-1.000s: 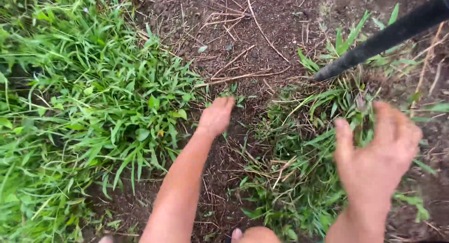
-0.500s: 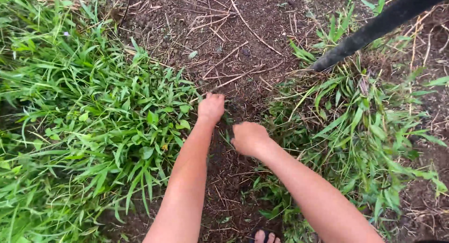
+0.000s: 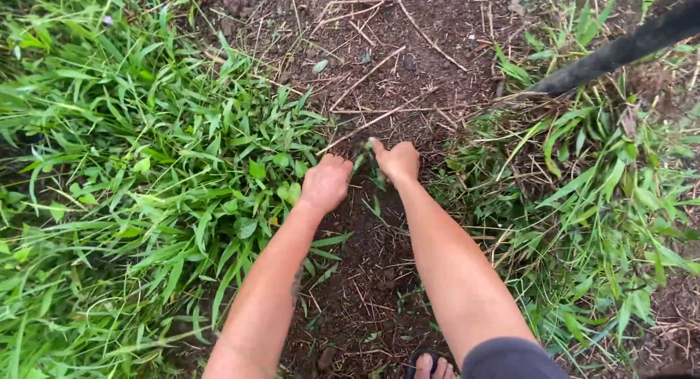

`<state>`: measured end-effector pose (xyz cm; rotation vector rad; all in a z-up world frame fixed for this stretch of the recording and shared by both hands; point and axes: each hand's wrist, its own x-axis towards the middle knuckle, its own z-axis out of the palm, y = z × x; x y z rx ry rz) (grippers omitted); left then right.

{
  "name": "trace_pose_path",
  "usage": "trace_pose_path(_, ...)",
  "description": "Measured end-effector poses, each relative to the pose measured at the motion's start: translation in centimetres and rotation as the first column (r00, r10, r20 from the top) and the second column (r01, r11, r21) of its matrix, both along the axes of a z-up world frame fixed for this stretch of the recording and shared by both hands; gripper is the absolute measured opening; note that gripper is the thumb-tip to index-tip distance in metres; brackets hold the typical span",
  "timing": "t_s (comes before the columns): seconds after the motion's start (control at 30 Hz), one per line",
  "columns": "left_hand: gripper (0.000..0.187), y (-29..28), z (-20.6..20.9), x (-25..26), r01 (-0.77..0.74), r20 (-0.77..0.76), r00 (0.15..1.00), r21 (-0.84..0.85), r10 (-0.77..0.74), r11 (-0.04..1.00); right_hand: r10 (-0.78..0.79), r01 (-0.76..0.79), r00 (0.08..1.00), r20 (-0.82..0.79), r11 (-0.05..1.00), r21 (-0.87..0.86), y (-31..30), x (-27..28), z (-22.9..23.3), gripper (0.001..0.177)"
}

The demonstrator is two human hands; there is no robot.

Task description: Pulling weeds from the ground by hand.

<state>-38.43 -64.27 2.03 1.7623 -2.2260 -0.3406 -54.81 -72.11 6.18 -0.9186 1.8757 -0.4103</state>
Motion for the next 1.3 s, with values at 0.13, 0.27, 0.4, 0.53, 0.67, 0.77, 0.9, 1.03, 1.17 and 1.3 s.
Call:
trace_pose_path(0.13, 0.007, 2.3, -0.8, 2.5, 0.022, 0.027, 0.999, -0.057, -0.02, 0.998, 0.258, -0.263, 0.927, -0.271, 0.965, 0.019, -0.7, 1.4, 0.0, 0.059)
trace_pose_path(0.27, 0.011, 3.6, 1.0, 6.5, -0.113, -0.025, 0.993, -0.039, 0.112, 0.993, 0.312, -0.31, 0.893, -0.325, 0.949, 0.06, -2.7, 1.3, -4.6, 0.049)
trace_pose_path(0.4, 0.027, 3.3, 4.2, 10.1, -0.365, -0.263, 0.879, 0.164, 0.397, 0.916, 0.273, -0.443, 0.837, -0.473, 0.847, -0.294, -3.8, -1.1, -13.4, 0.033)
trace_pose_path(0.53, 0.045, 2.5, 5.6, 10.8, -0.599, -0.497, 0.652, 0.127, 0.573, 0.791, 0.226, -0.311, 0.942, -0.248, 0.867, -0.39, -2.0, -1.7, -12.0, 0.036)
trace_pose_path(0.67, 0.06, 1.3, 3.6, 8.7, -0.468, -0.179, 0.883, -0.367, 0.433, 0.804, 0.128, -0.064, 0.977, 0.171, 0.939, -0.338, -0.1, 1.6, -4.2, 0.031)
trace_pose_path(0.77, 0.036, -0.4, 2.4, 7.0, -0.554, -0.274, 0.765, 0.181, 0.583, 0.813, 0.237, -0.075, 0.928, 0.289, 0.876, -0.477, -0.4, 4.0, -1.3, 0.031)
trace_pose_path(0.9, 0.035, 1.6, 5.1, 3.7, -0.471, -0.625, 0.404, 0.483, 0.667, 0.738, 0.315, -0.157, 0.91, 0.269, 0.864, -0.478, 0.7, 2.9, -1.8, 0.03)
trace_pose_path(1.03, 0.035, 5.9, 7.2, 0.2, -0.321, -0.762, 0.374, 0.428, 0.529, 0.845, 0.337, -0.323, 0.881, 0.332, 0.941, -0.098, 3.3, 0.3, -4.2, 0.022)
trace_pose_path(1.17, 0.039, 9.0, 11.2, -4.2, -0.378, -0.685, 0.446, 0.439, 0.575, 0.815, 0.174, -0.191, 0.691, 0.701, 0.98, -0.055, 6.1, -1.0, -2.2, 0.042)
trace_pose_path(1.3, 0.054, 9.8, 8.3, -8.9, -0.492, -0.628, 0.624, 0.147, 0.465, 0.858, 0.245, -0.143, 0.732, 0.635, 0.968, -0.208, 7.5, -2.3, 2.0, 0.06)
